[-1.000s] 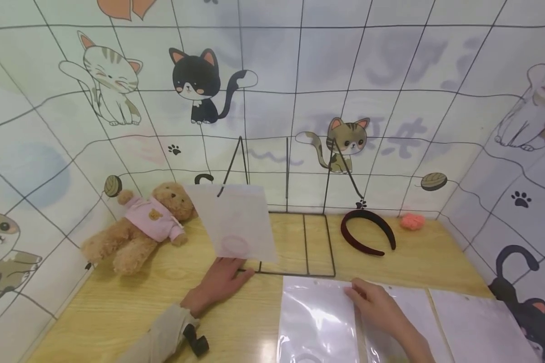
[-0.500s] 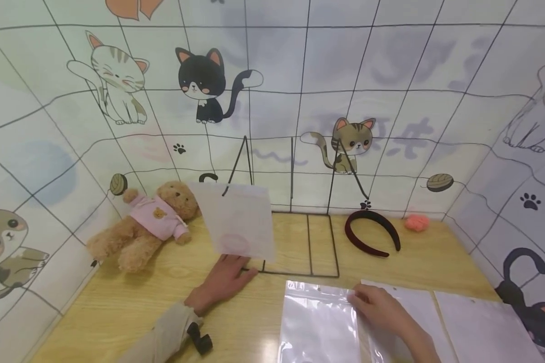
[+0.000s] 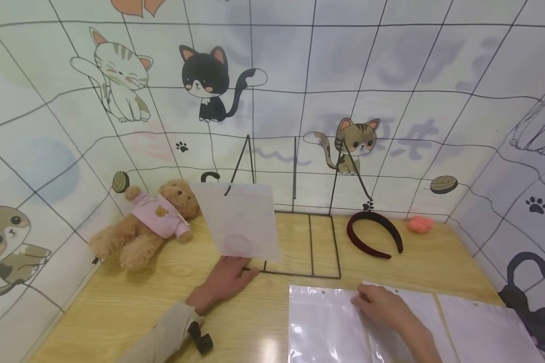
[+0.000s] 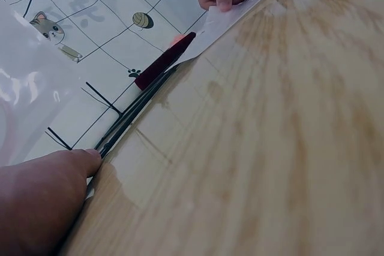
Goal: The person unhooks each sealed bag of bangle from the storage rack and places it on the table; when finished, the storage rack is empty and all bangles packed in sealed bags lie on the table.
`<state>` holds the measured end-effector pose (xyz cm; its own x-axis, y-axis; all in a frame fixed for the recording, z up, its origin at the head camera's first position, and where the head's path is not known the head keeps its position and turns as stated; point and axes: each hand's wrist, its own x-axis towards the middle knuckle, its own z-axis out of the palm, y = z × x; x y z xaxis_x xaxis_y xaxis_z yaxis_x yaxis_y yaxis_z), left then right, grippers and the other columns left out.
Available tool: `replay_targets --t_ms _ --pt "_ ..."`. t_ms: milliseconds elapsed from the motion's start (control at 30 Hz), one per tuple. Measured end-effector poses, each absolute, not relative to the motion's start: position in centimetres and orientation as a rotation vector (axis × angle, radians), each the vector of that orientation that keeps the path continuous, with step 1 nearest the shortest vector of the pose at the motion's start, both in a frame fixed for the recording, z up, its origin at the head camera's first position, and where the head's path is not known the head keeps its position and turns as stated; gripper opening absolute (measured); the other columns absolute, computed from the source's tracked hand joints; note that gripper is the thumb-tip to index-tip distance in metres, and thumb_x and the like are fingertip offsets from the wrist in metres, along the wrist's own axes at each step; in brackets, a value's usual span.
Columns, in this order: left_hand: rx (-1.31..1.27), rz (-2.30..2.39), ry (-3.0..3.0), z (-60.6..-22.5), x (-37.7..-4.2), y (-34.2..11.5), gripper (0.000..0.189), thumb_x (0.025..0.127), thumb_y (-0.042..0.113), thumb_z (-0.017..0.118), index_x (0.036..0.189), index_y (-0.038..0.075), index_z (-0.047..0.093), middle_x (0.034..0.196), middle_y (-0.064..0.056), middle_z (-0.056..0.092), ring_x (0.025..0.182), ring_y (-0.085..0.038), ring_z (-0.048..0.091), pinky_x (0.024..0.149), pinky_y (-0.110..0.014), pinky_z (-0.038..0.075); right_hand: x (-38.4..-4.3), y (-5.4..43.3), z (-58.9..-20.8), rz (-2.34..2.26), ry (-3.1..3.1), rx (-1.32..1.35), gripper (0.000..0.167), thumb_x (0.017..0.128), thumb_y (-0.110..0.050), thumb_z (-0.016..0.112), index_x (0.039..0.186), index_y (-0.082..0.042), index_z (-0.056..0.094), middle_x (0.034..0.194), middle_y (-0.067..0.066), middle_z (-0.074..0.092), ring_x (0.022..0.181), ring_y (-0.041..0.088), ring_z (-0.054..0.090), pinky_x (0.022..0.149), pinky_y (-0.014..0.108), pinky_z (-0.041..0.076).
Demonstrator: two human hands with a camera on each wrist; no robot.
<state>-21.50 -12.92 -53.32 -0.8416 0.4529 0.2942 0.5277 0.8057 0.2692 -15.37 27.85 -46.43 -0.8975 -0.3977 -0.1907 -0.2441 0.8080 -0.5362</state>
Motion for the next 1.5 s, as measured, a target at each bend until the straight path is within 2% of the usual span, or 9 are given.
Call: replay_targets --t_ms 200,300,400,467,733,900,1000,1200,1500 --pt "-0.764 -0.519 -2.772 -53.1 -21.4 -12.9 0.042 0.103 0.050 0.047 0.126 0.018 0.061 0.145 -0.009 0.054 0.137 -0.031 0.047 0.113 -0.049 0.035 -15.3 26.8 -46.1 -0.613 2.807 -0.294 0.026 0.097 -0.040 0.063 0.084 -0.018 0.059 0.068 -0.006 0.049 0.060 0.008 0.042 0.054 0.026 0.033" --pt "-0.774 -0.507 -2.760 -53.1 -21.3 -12.9 0.046 0.103 0.050 0.047 0.134 0.018 0.058 0.150 -0.008 0.050 0.142 -0.030 0.042 0.114 -0.049 0.033 -15.2 26.8 -46.1 -0.593 2.831 -0.256 0.023 0.095 -0.040 0.066 0.087 -0.019 0.062 0.068 -0.007 0.051 0.061 0.008 0.043 0.055 0.026 0.034" --pt "-0.783 -0.505 -2.762 -53.0 -21.2 -13.0 0.059 0.103 0.051 0.047 0.153 0.020 0.041 0.159 -0.005 0.038 0.149 -0.028 0.032 0.118 -0.049 0.029 -15.2 26.9 -46.3 -0.571 2.863 -0.268 0.020 0.094 -0.039 0.068 0.091 -0.020 0.063 0.071 -0.008 0.052 0.061 0.007 0.044 0.055 0.027 0.036" --pt "-0.784 -0.503 -2.773 -53.0 -21.2 -13.1 0.062 0.103 0.052 0.046 0.156 0.022 0.035 0.161 -0.004 0.035 0.150 -0.027 0.028 0.118 -0.049 0.028 -15.2 26.9 -46.5 -0.564 2.881 -0.277 0.018 0.092 -0.036 0.071 0.096 -0.020 0.064 0.071 -0.009 0.052 0.061 0.005 0.044 0.054 0.026 0.036" --pt "-0.774 -0.503 -2.770 -53.9 -21.7 -13.4 0.060 0.103 0.054 0.043 0.154 0.023 0.039 0.155 -0.004 0.043 0.143 -0.027 0.040 0.114 -0.049 0.034 -15.3 26.7 -46.6 -0.601 2.866 -0.359 0.010 0.091 -0.024 0.072 0.099 -0.022 0.065 0.072 -0.011 0.051 0.058 0.003 0.042 0.053 0.025 0.034" --pt "-0.752 -0.511 -2.768 -53.7 -21.5 -13.2 0.053 0.103 0.053 0.045 0.143 0.019 0.053 0.146 -0.007 0.054 0.134 -0.030 0.051 0.108 -0.049 0.040 -15.2 26.7 -46.4 -0.590 2.844 -0.350 0.007 0.093 -0.024 0.070 0.098 -0.024 0.065 0.071 -0.010 0.051 0.057 0.004 0.042 0.052 0.025 0.034" --pt "-0.748 -0.510 -2.777 -53.4 -21.5 -13.1 0.049 0.103 0.052 0.046 0.136 0.018 0.058 0.146 -0.008 0.054 0.136 -0.030 0.049 0.110 -0.049 0.038 -15.2 26.6 -46.2 -0.597 2.864 -0.349 0.006 0.096 -0.029 0.066 0.099 -0.024 0.066 0.071 -0.011 0.053 0.057 0.004 0.042 0.052 0.025 0.035" --pt "-0.770 -0.507 -2.778 -52.9 -21.6 -13.2 0.057 0.103 0.052 0.046 0.148 0.018 0.047 0.156 -0.008 0.041 0.146 -0.030 0.035 0.115 -0.050 0.033 -15.2 26.2 -45.1 -0.654 2.990 -0.399 0.010 0.099 -0.032 0.063 0.095 -0.024 0.067 0.070 -0.014 0.054 0.058 -0.001 0.042 0.053 0.022 0.036" --pt "-0.790 -0.540 -2.723 -53.1 -21.7 -12.9 0.061 0.103 0.050 0.048 0.155 0.021 0.037 0.154 -0.004 0.044 0.144 -0.028 0.039 0.114 -0.049 0.034 -14.8 25.9 -44.0 -0.785 3.068 -0.450 0.016 0.101 -0.032 0.060 0.094 -0.022 0.070 0.066 -0.014 0.051 0.057 -0.001 0.040 0.050 0.022 0.034"
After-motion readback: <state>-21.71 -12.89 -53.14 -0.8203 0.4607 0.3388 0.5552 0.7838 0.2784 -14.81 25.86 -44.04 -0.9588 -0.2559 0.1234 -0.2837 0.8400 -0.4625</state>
